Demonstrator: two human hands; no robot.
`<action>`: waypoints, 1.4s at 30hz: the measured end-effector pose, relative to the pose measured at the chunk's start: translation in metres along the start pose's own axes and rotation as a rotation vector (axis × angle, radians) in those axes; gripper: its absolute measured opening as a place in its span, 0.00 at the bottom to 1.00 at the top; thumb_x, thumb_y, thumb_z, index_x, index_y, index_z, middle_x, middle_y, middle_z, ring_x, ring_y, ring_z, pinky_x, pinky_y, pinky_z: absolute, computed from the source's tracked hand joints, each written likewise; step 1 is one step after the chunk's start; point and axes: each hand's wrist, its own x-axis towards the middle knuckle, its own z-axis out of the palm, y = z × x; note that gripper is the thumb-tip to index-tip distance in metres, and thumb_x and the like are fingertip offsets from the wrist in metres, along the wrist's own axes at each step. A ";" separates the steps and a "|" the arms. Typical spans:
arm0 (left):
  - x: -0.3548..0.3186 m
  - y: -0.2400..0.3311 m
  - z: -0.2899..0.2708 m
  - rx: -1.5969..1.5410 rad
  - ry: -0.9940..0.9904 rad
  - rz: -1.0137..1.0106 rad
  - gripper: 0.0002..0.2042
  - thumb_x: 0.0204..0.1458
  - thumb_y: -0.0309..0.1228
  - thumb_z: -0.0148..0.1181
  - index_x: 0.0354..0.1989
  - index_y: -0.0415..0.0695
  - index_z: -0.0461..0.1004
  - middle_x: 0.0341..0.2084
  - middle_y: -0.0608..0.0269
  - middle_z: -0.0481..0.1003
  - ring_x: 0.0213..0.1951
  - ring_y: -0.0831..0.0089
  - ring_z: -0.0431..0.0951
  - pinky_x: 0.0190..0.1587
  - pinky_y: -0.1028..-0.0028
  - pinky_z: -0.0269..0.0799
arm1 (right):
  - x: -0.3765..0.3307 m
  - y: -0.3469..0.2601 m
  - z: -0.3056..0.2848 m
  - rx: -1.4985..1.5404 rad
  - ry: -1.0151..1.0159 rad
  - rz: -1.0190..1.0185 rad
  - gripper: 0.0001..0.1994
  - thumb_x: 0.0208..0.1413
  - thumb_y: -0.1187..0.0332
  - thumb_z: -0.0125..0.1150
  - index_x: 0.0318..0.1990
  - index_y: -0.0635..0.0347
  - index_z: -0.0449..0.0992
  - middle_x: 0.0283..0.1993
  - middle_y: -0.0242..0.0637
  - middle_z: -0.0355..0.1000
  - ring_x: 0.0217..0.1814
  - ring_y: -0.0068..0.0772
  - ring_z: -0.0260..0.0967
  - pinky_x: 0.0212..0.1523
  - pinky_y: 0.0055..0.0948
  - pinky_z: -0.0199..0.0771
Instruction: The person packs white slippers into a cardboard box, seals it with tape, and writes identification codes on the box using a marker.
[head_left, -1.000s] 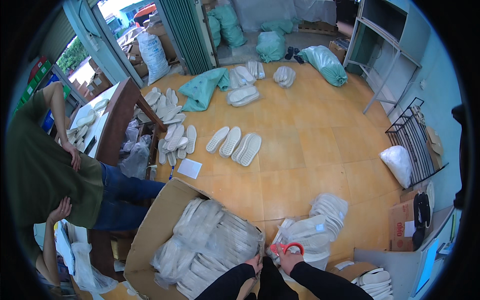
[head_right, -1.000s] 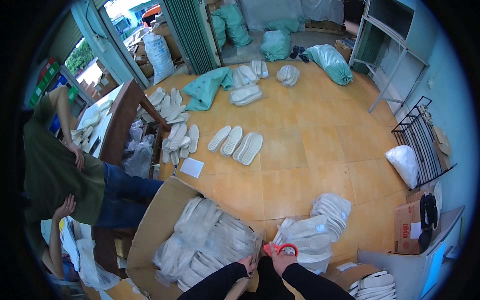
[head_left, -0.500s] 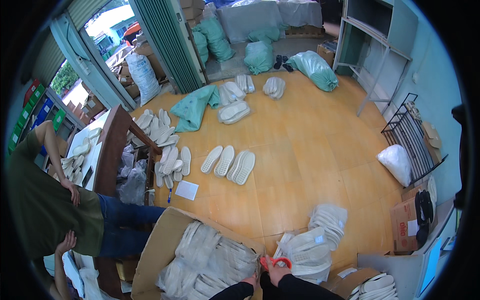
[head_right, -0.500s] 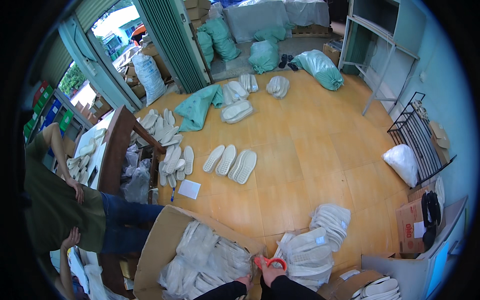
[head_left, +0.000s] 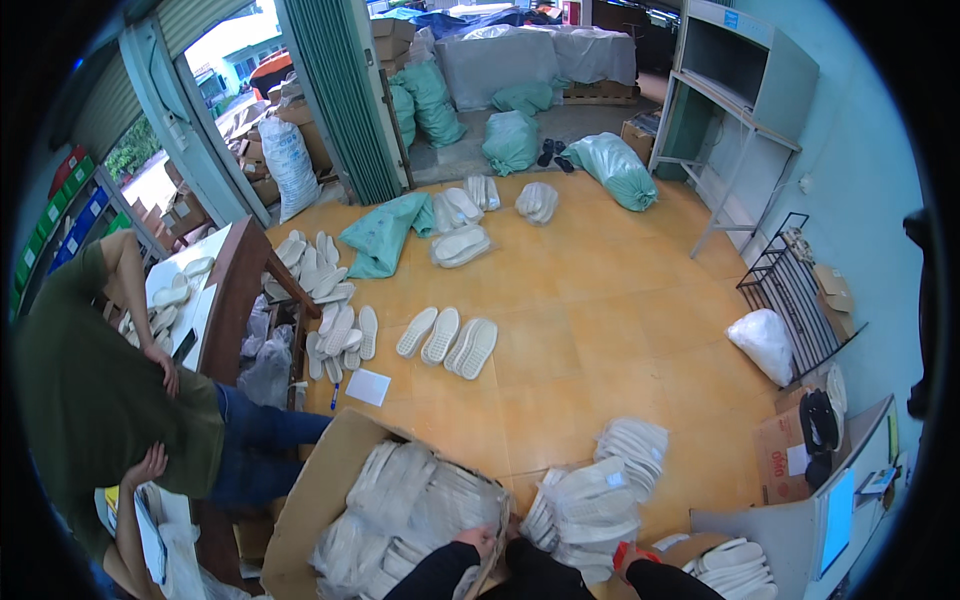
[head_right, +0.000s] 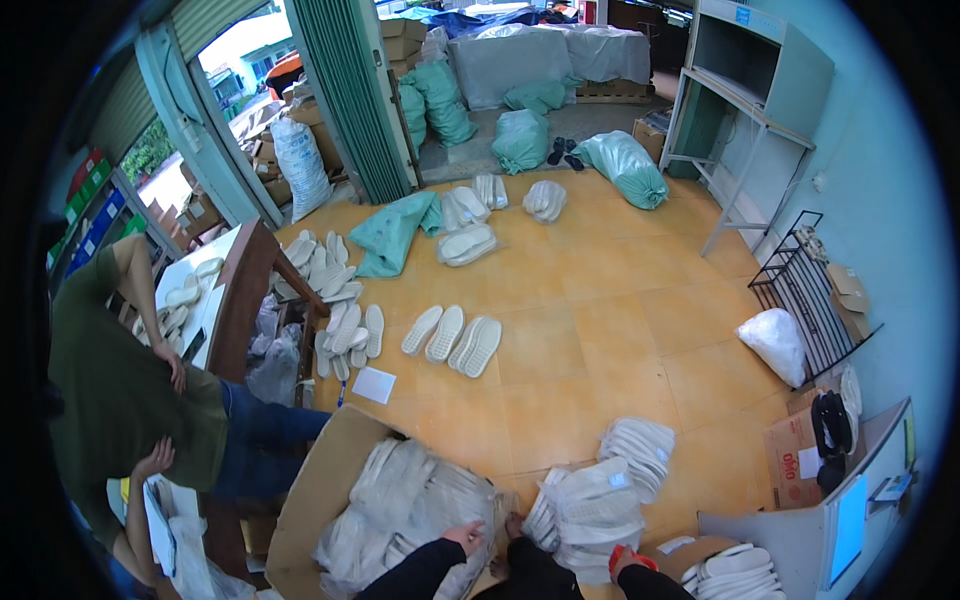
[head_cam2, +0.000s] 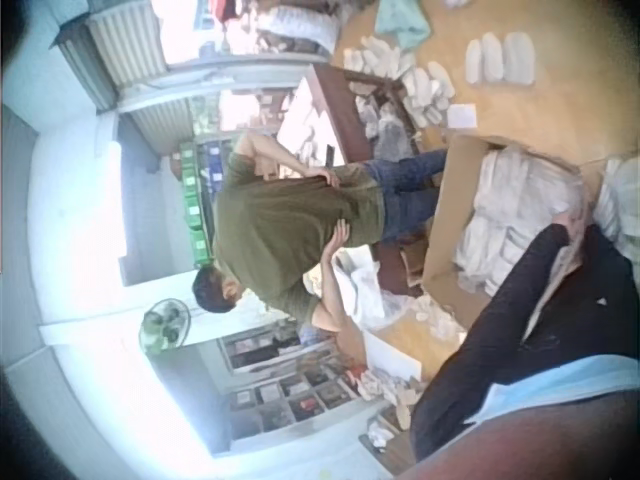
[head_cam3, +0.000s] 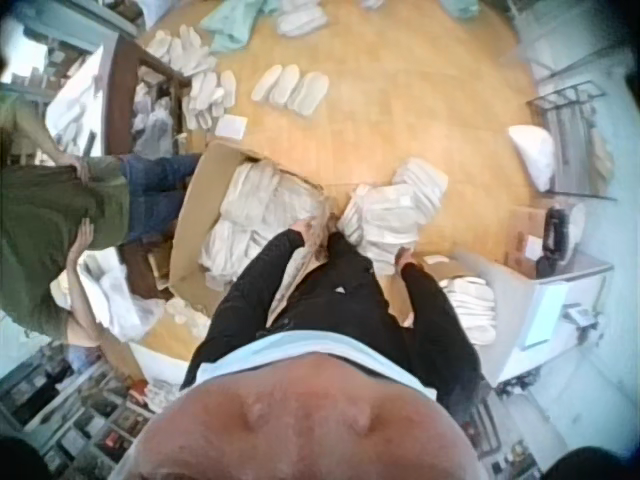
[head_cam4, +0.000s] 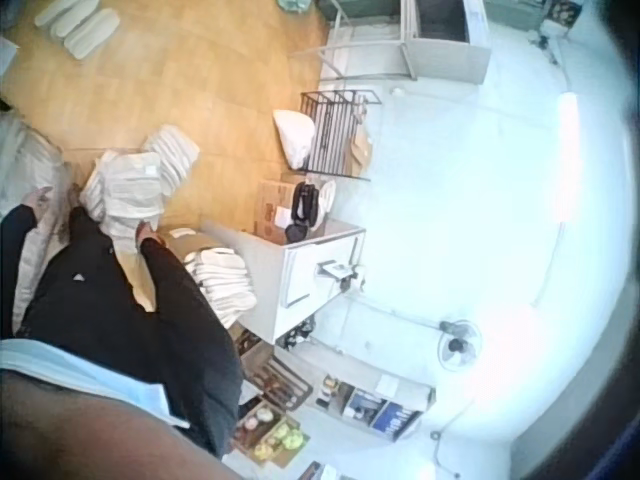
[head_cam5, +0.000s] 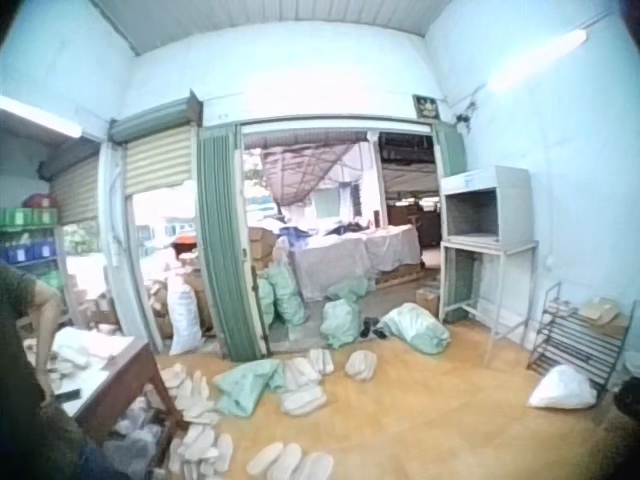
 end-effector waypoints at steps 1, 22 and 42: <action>-0.007 -0.009 0.002 -0.009 0.044 -0.019 0.26 0.52 0.40 0.57 0.61 0.50 0.68 0.40 0.51 0.80 0.42 0.56 0.80 0.48 0.64 0.75 | -0.016 -0.005 -0.007 0.007 0.044 -0.044 0.53 0.48 0.45 0.57 0.70 0.70 0.36 0.58 0.65 0.64 0.60 0.60 0.66 0.59 0.48 0.66; -0.154 -0.251 0.137 -0.626 0.304 -0.591 0.16 0.52 0.32 0.58 0.45 0.32 0.76 0.27 0.53 0.80 0.22 0.66 0.81 0.24 0.69 0.77 | -0.161 -0.008 -0.157 0.319 0.502 0.069 0.49 0.53 0.60 0.57 0.72 0.62 0.27 0.46 0.60 0.75 0.47 0.53 0.76 0.49 0.44 0.76; 0.063 0.131 0.015 -0.514 0.591 -0.536 0.36 0.48 0.37 0.65 0.63 0.33 0.56 0.51 0.36 0.70 0.54 0.42 0.69 0.57 0.59 0.65 | 0.120 -0.292 -0.495 0.369 0.209 -0.633 0.23 0.56 0.70 0.60 0.56 0.59 0.57 0.47 0.44 0.70 0.45 0.41 0.74 0.40 0.44 0.82</action>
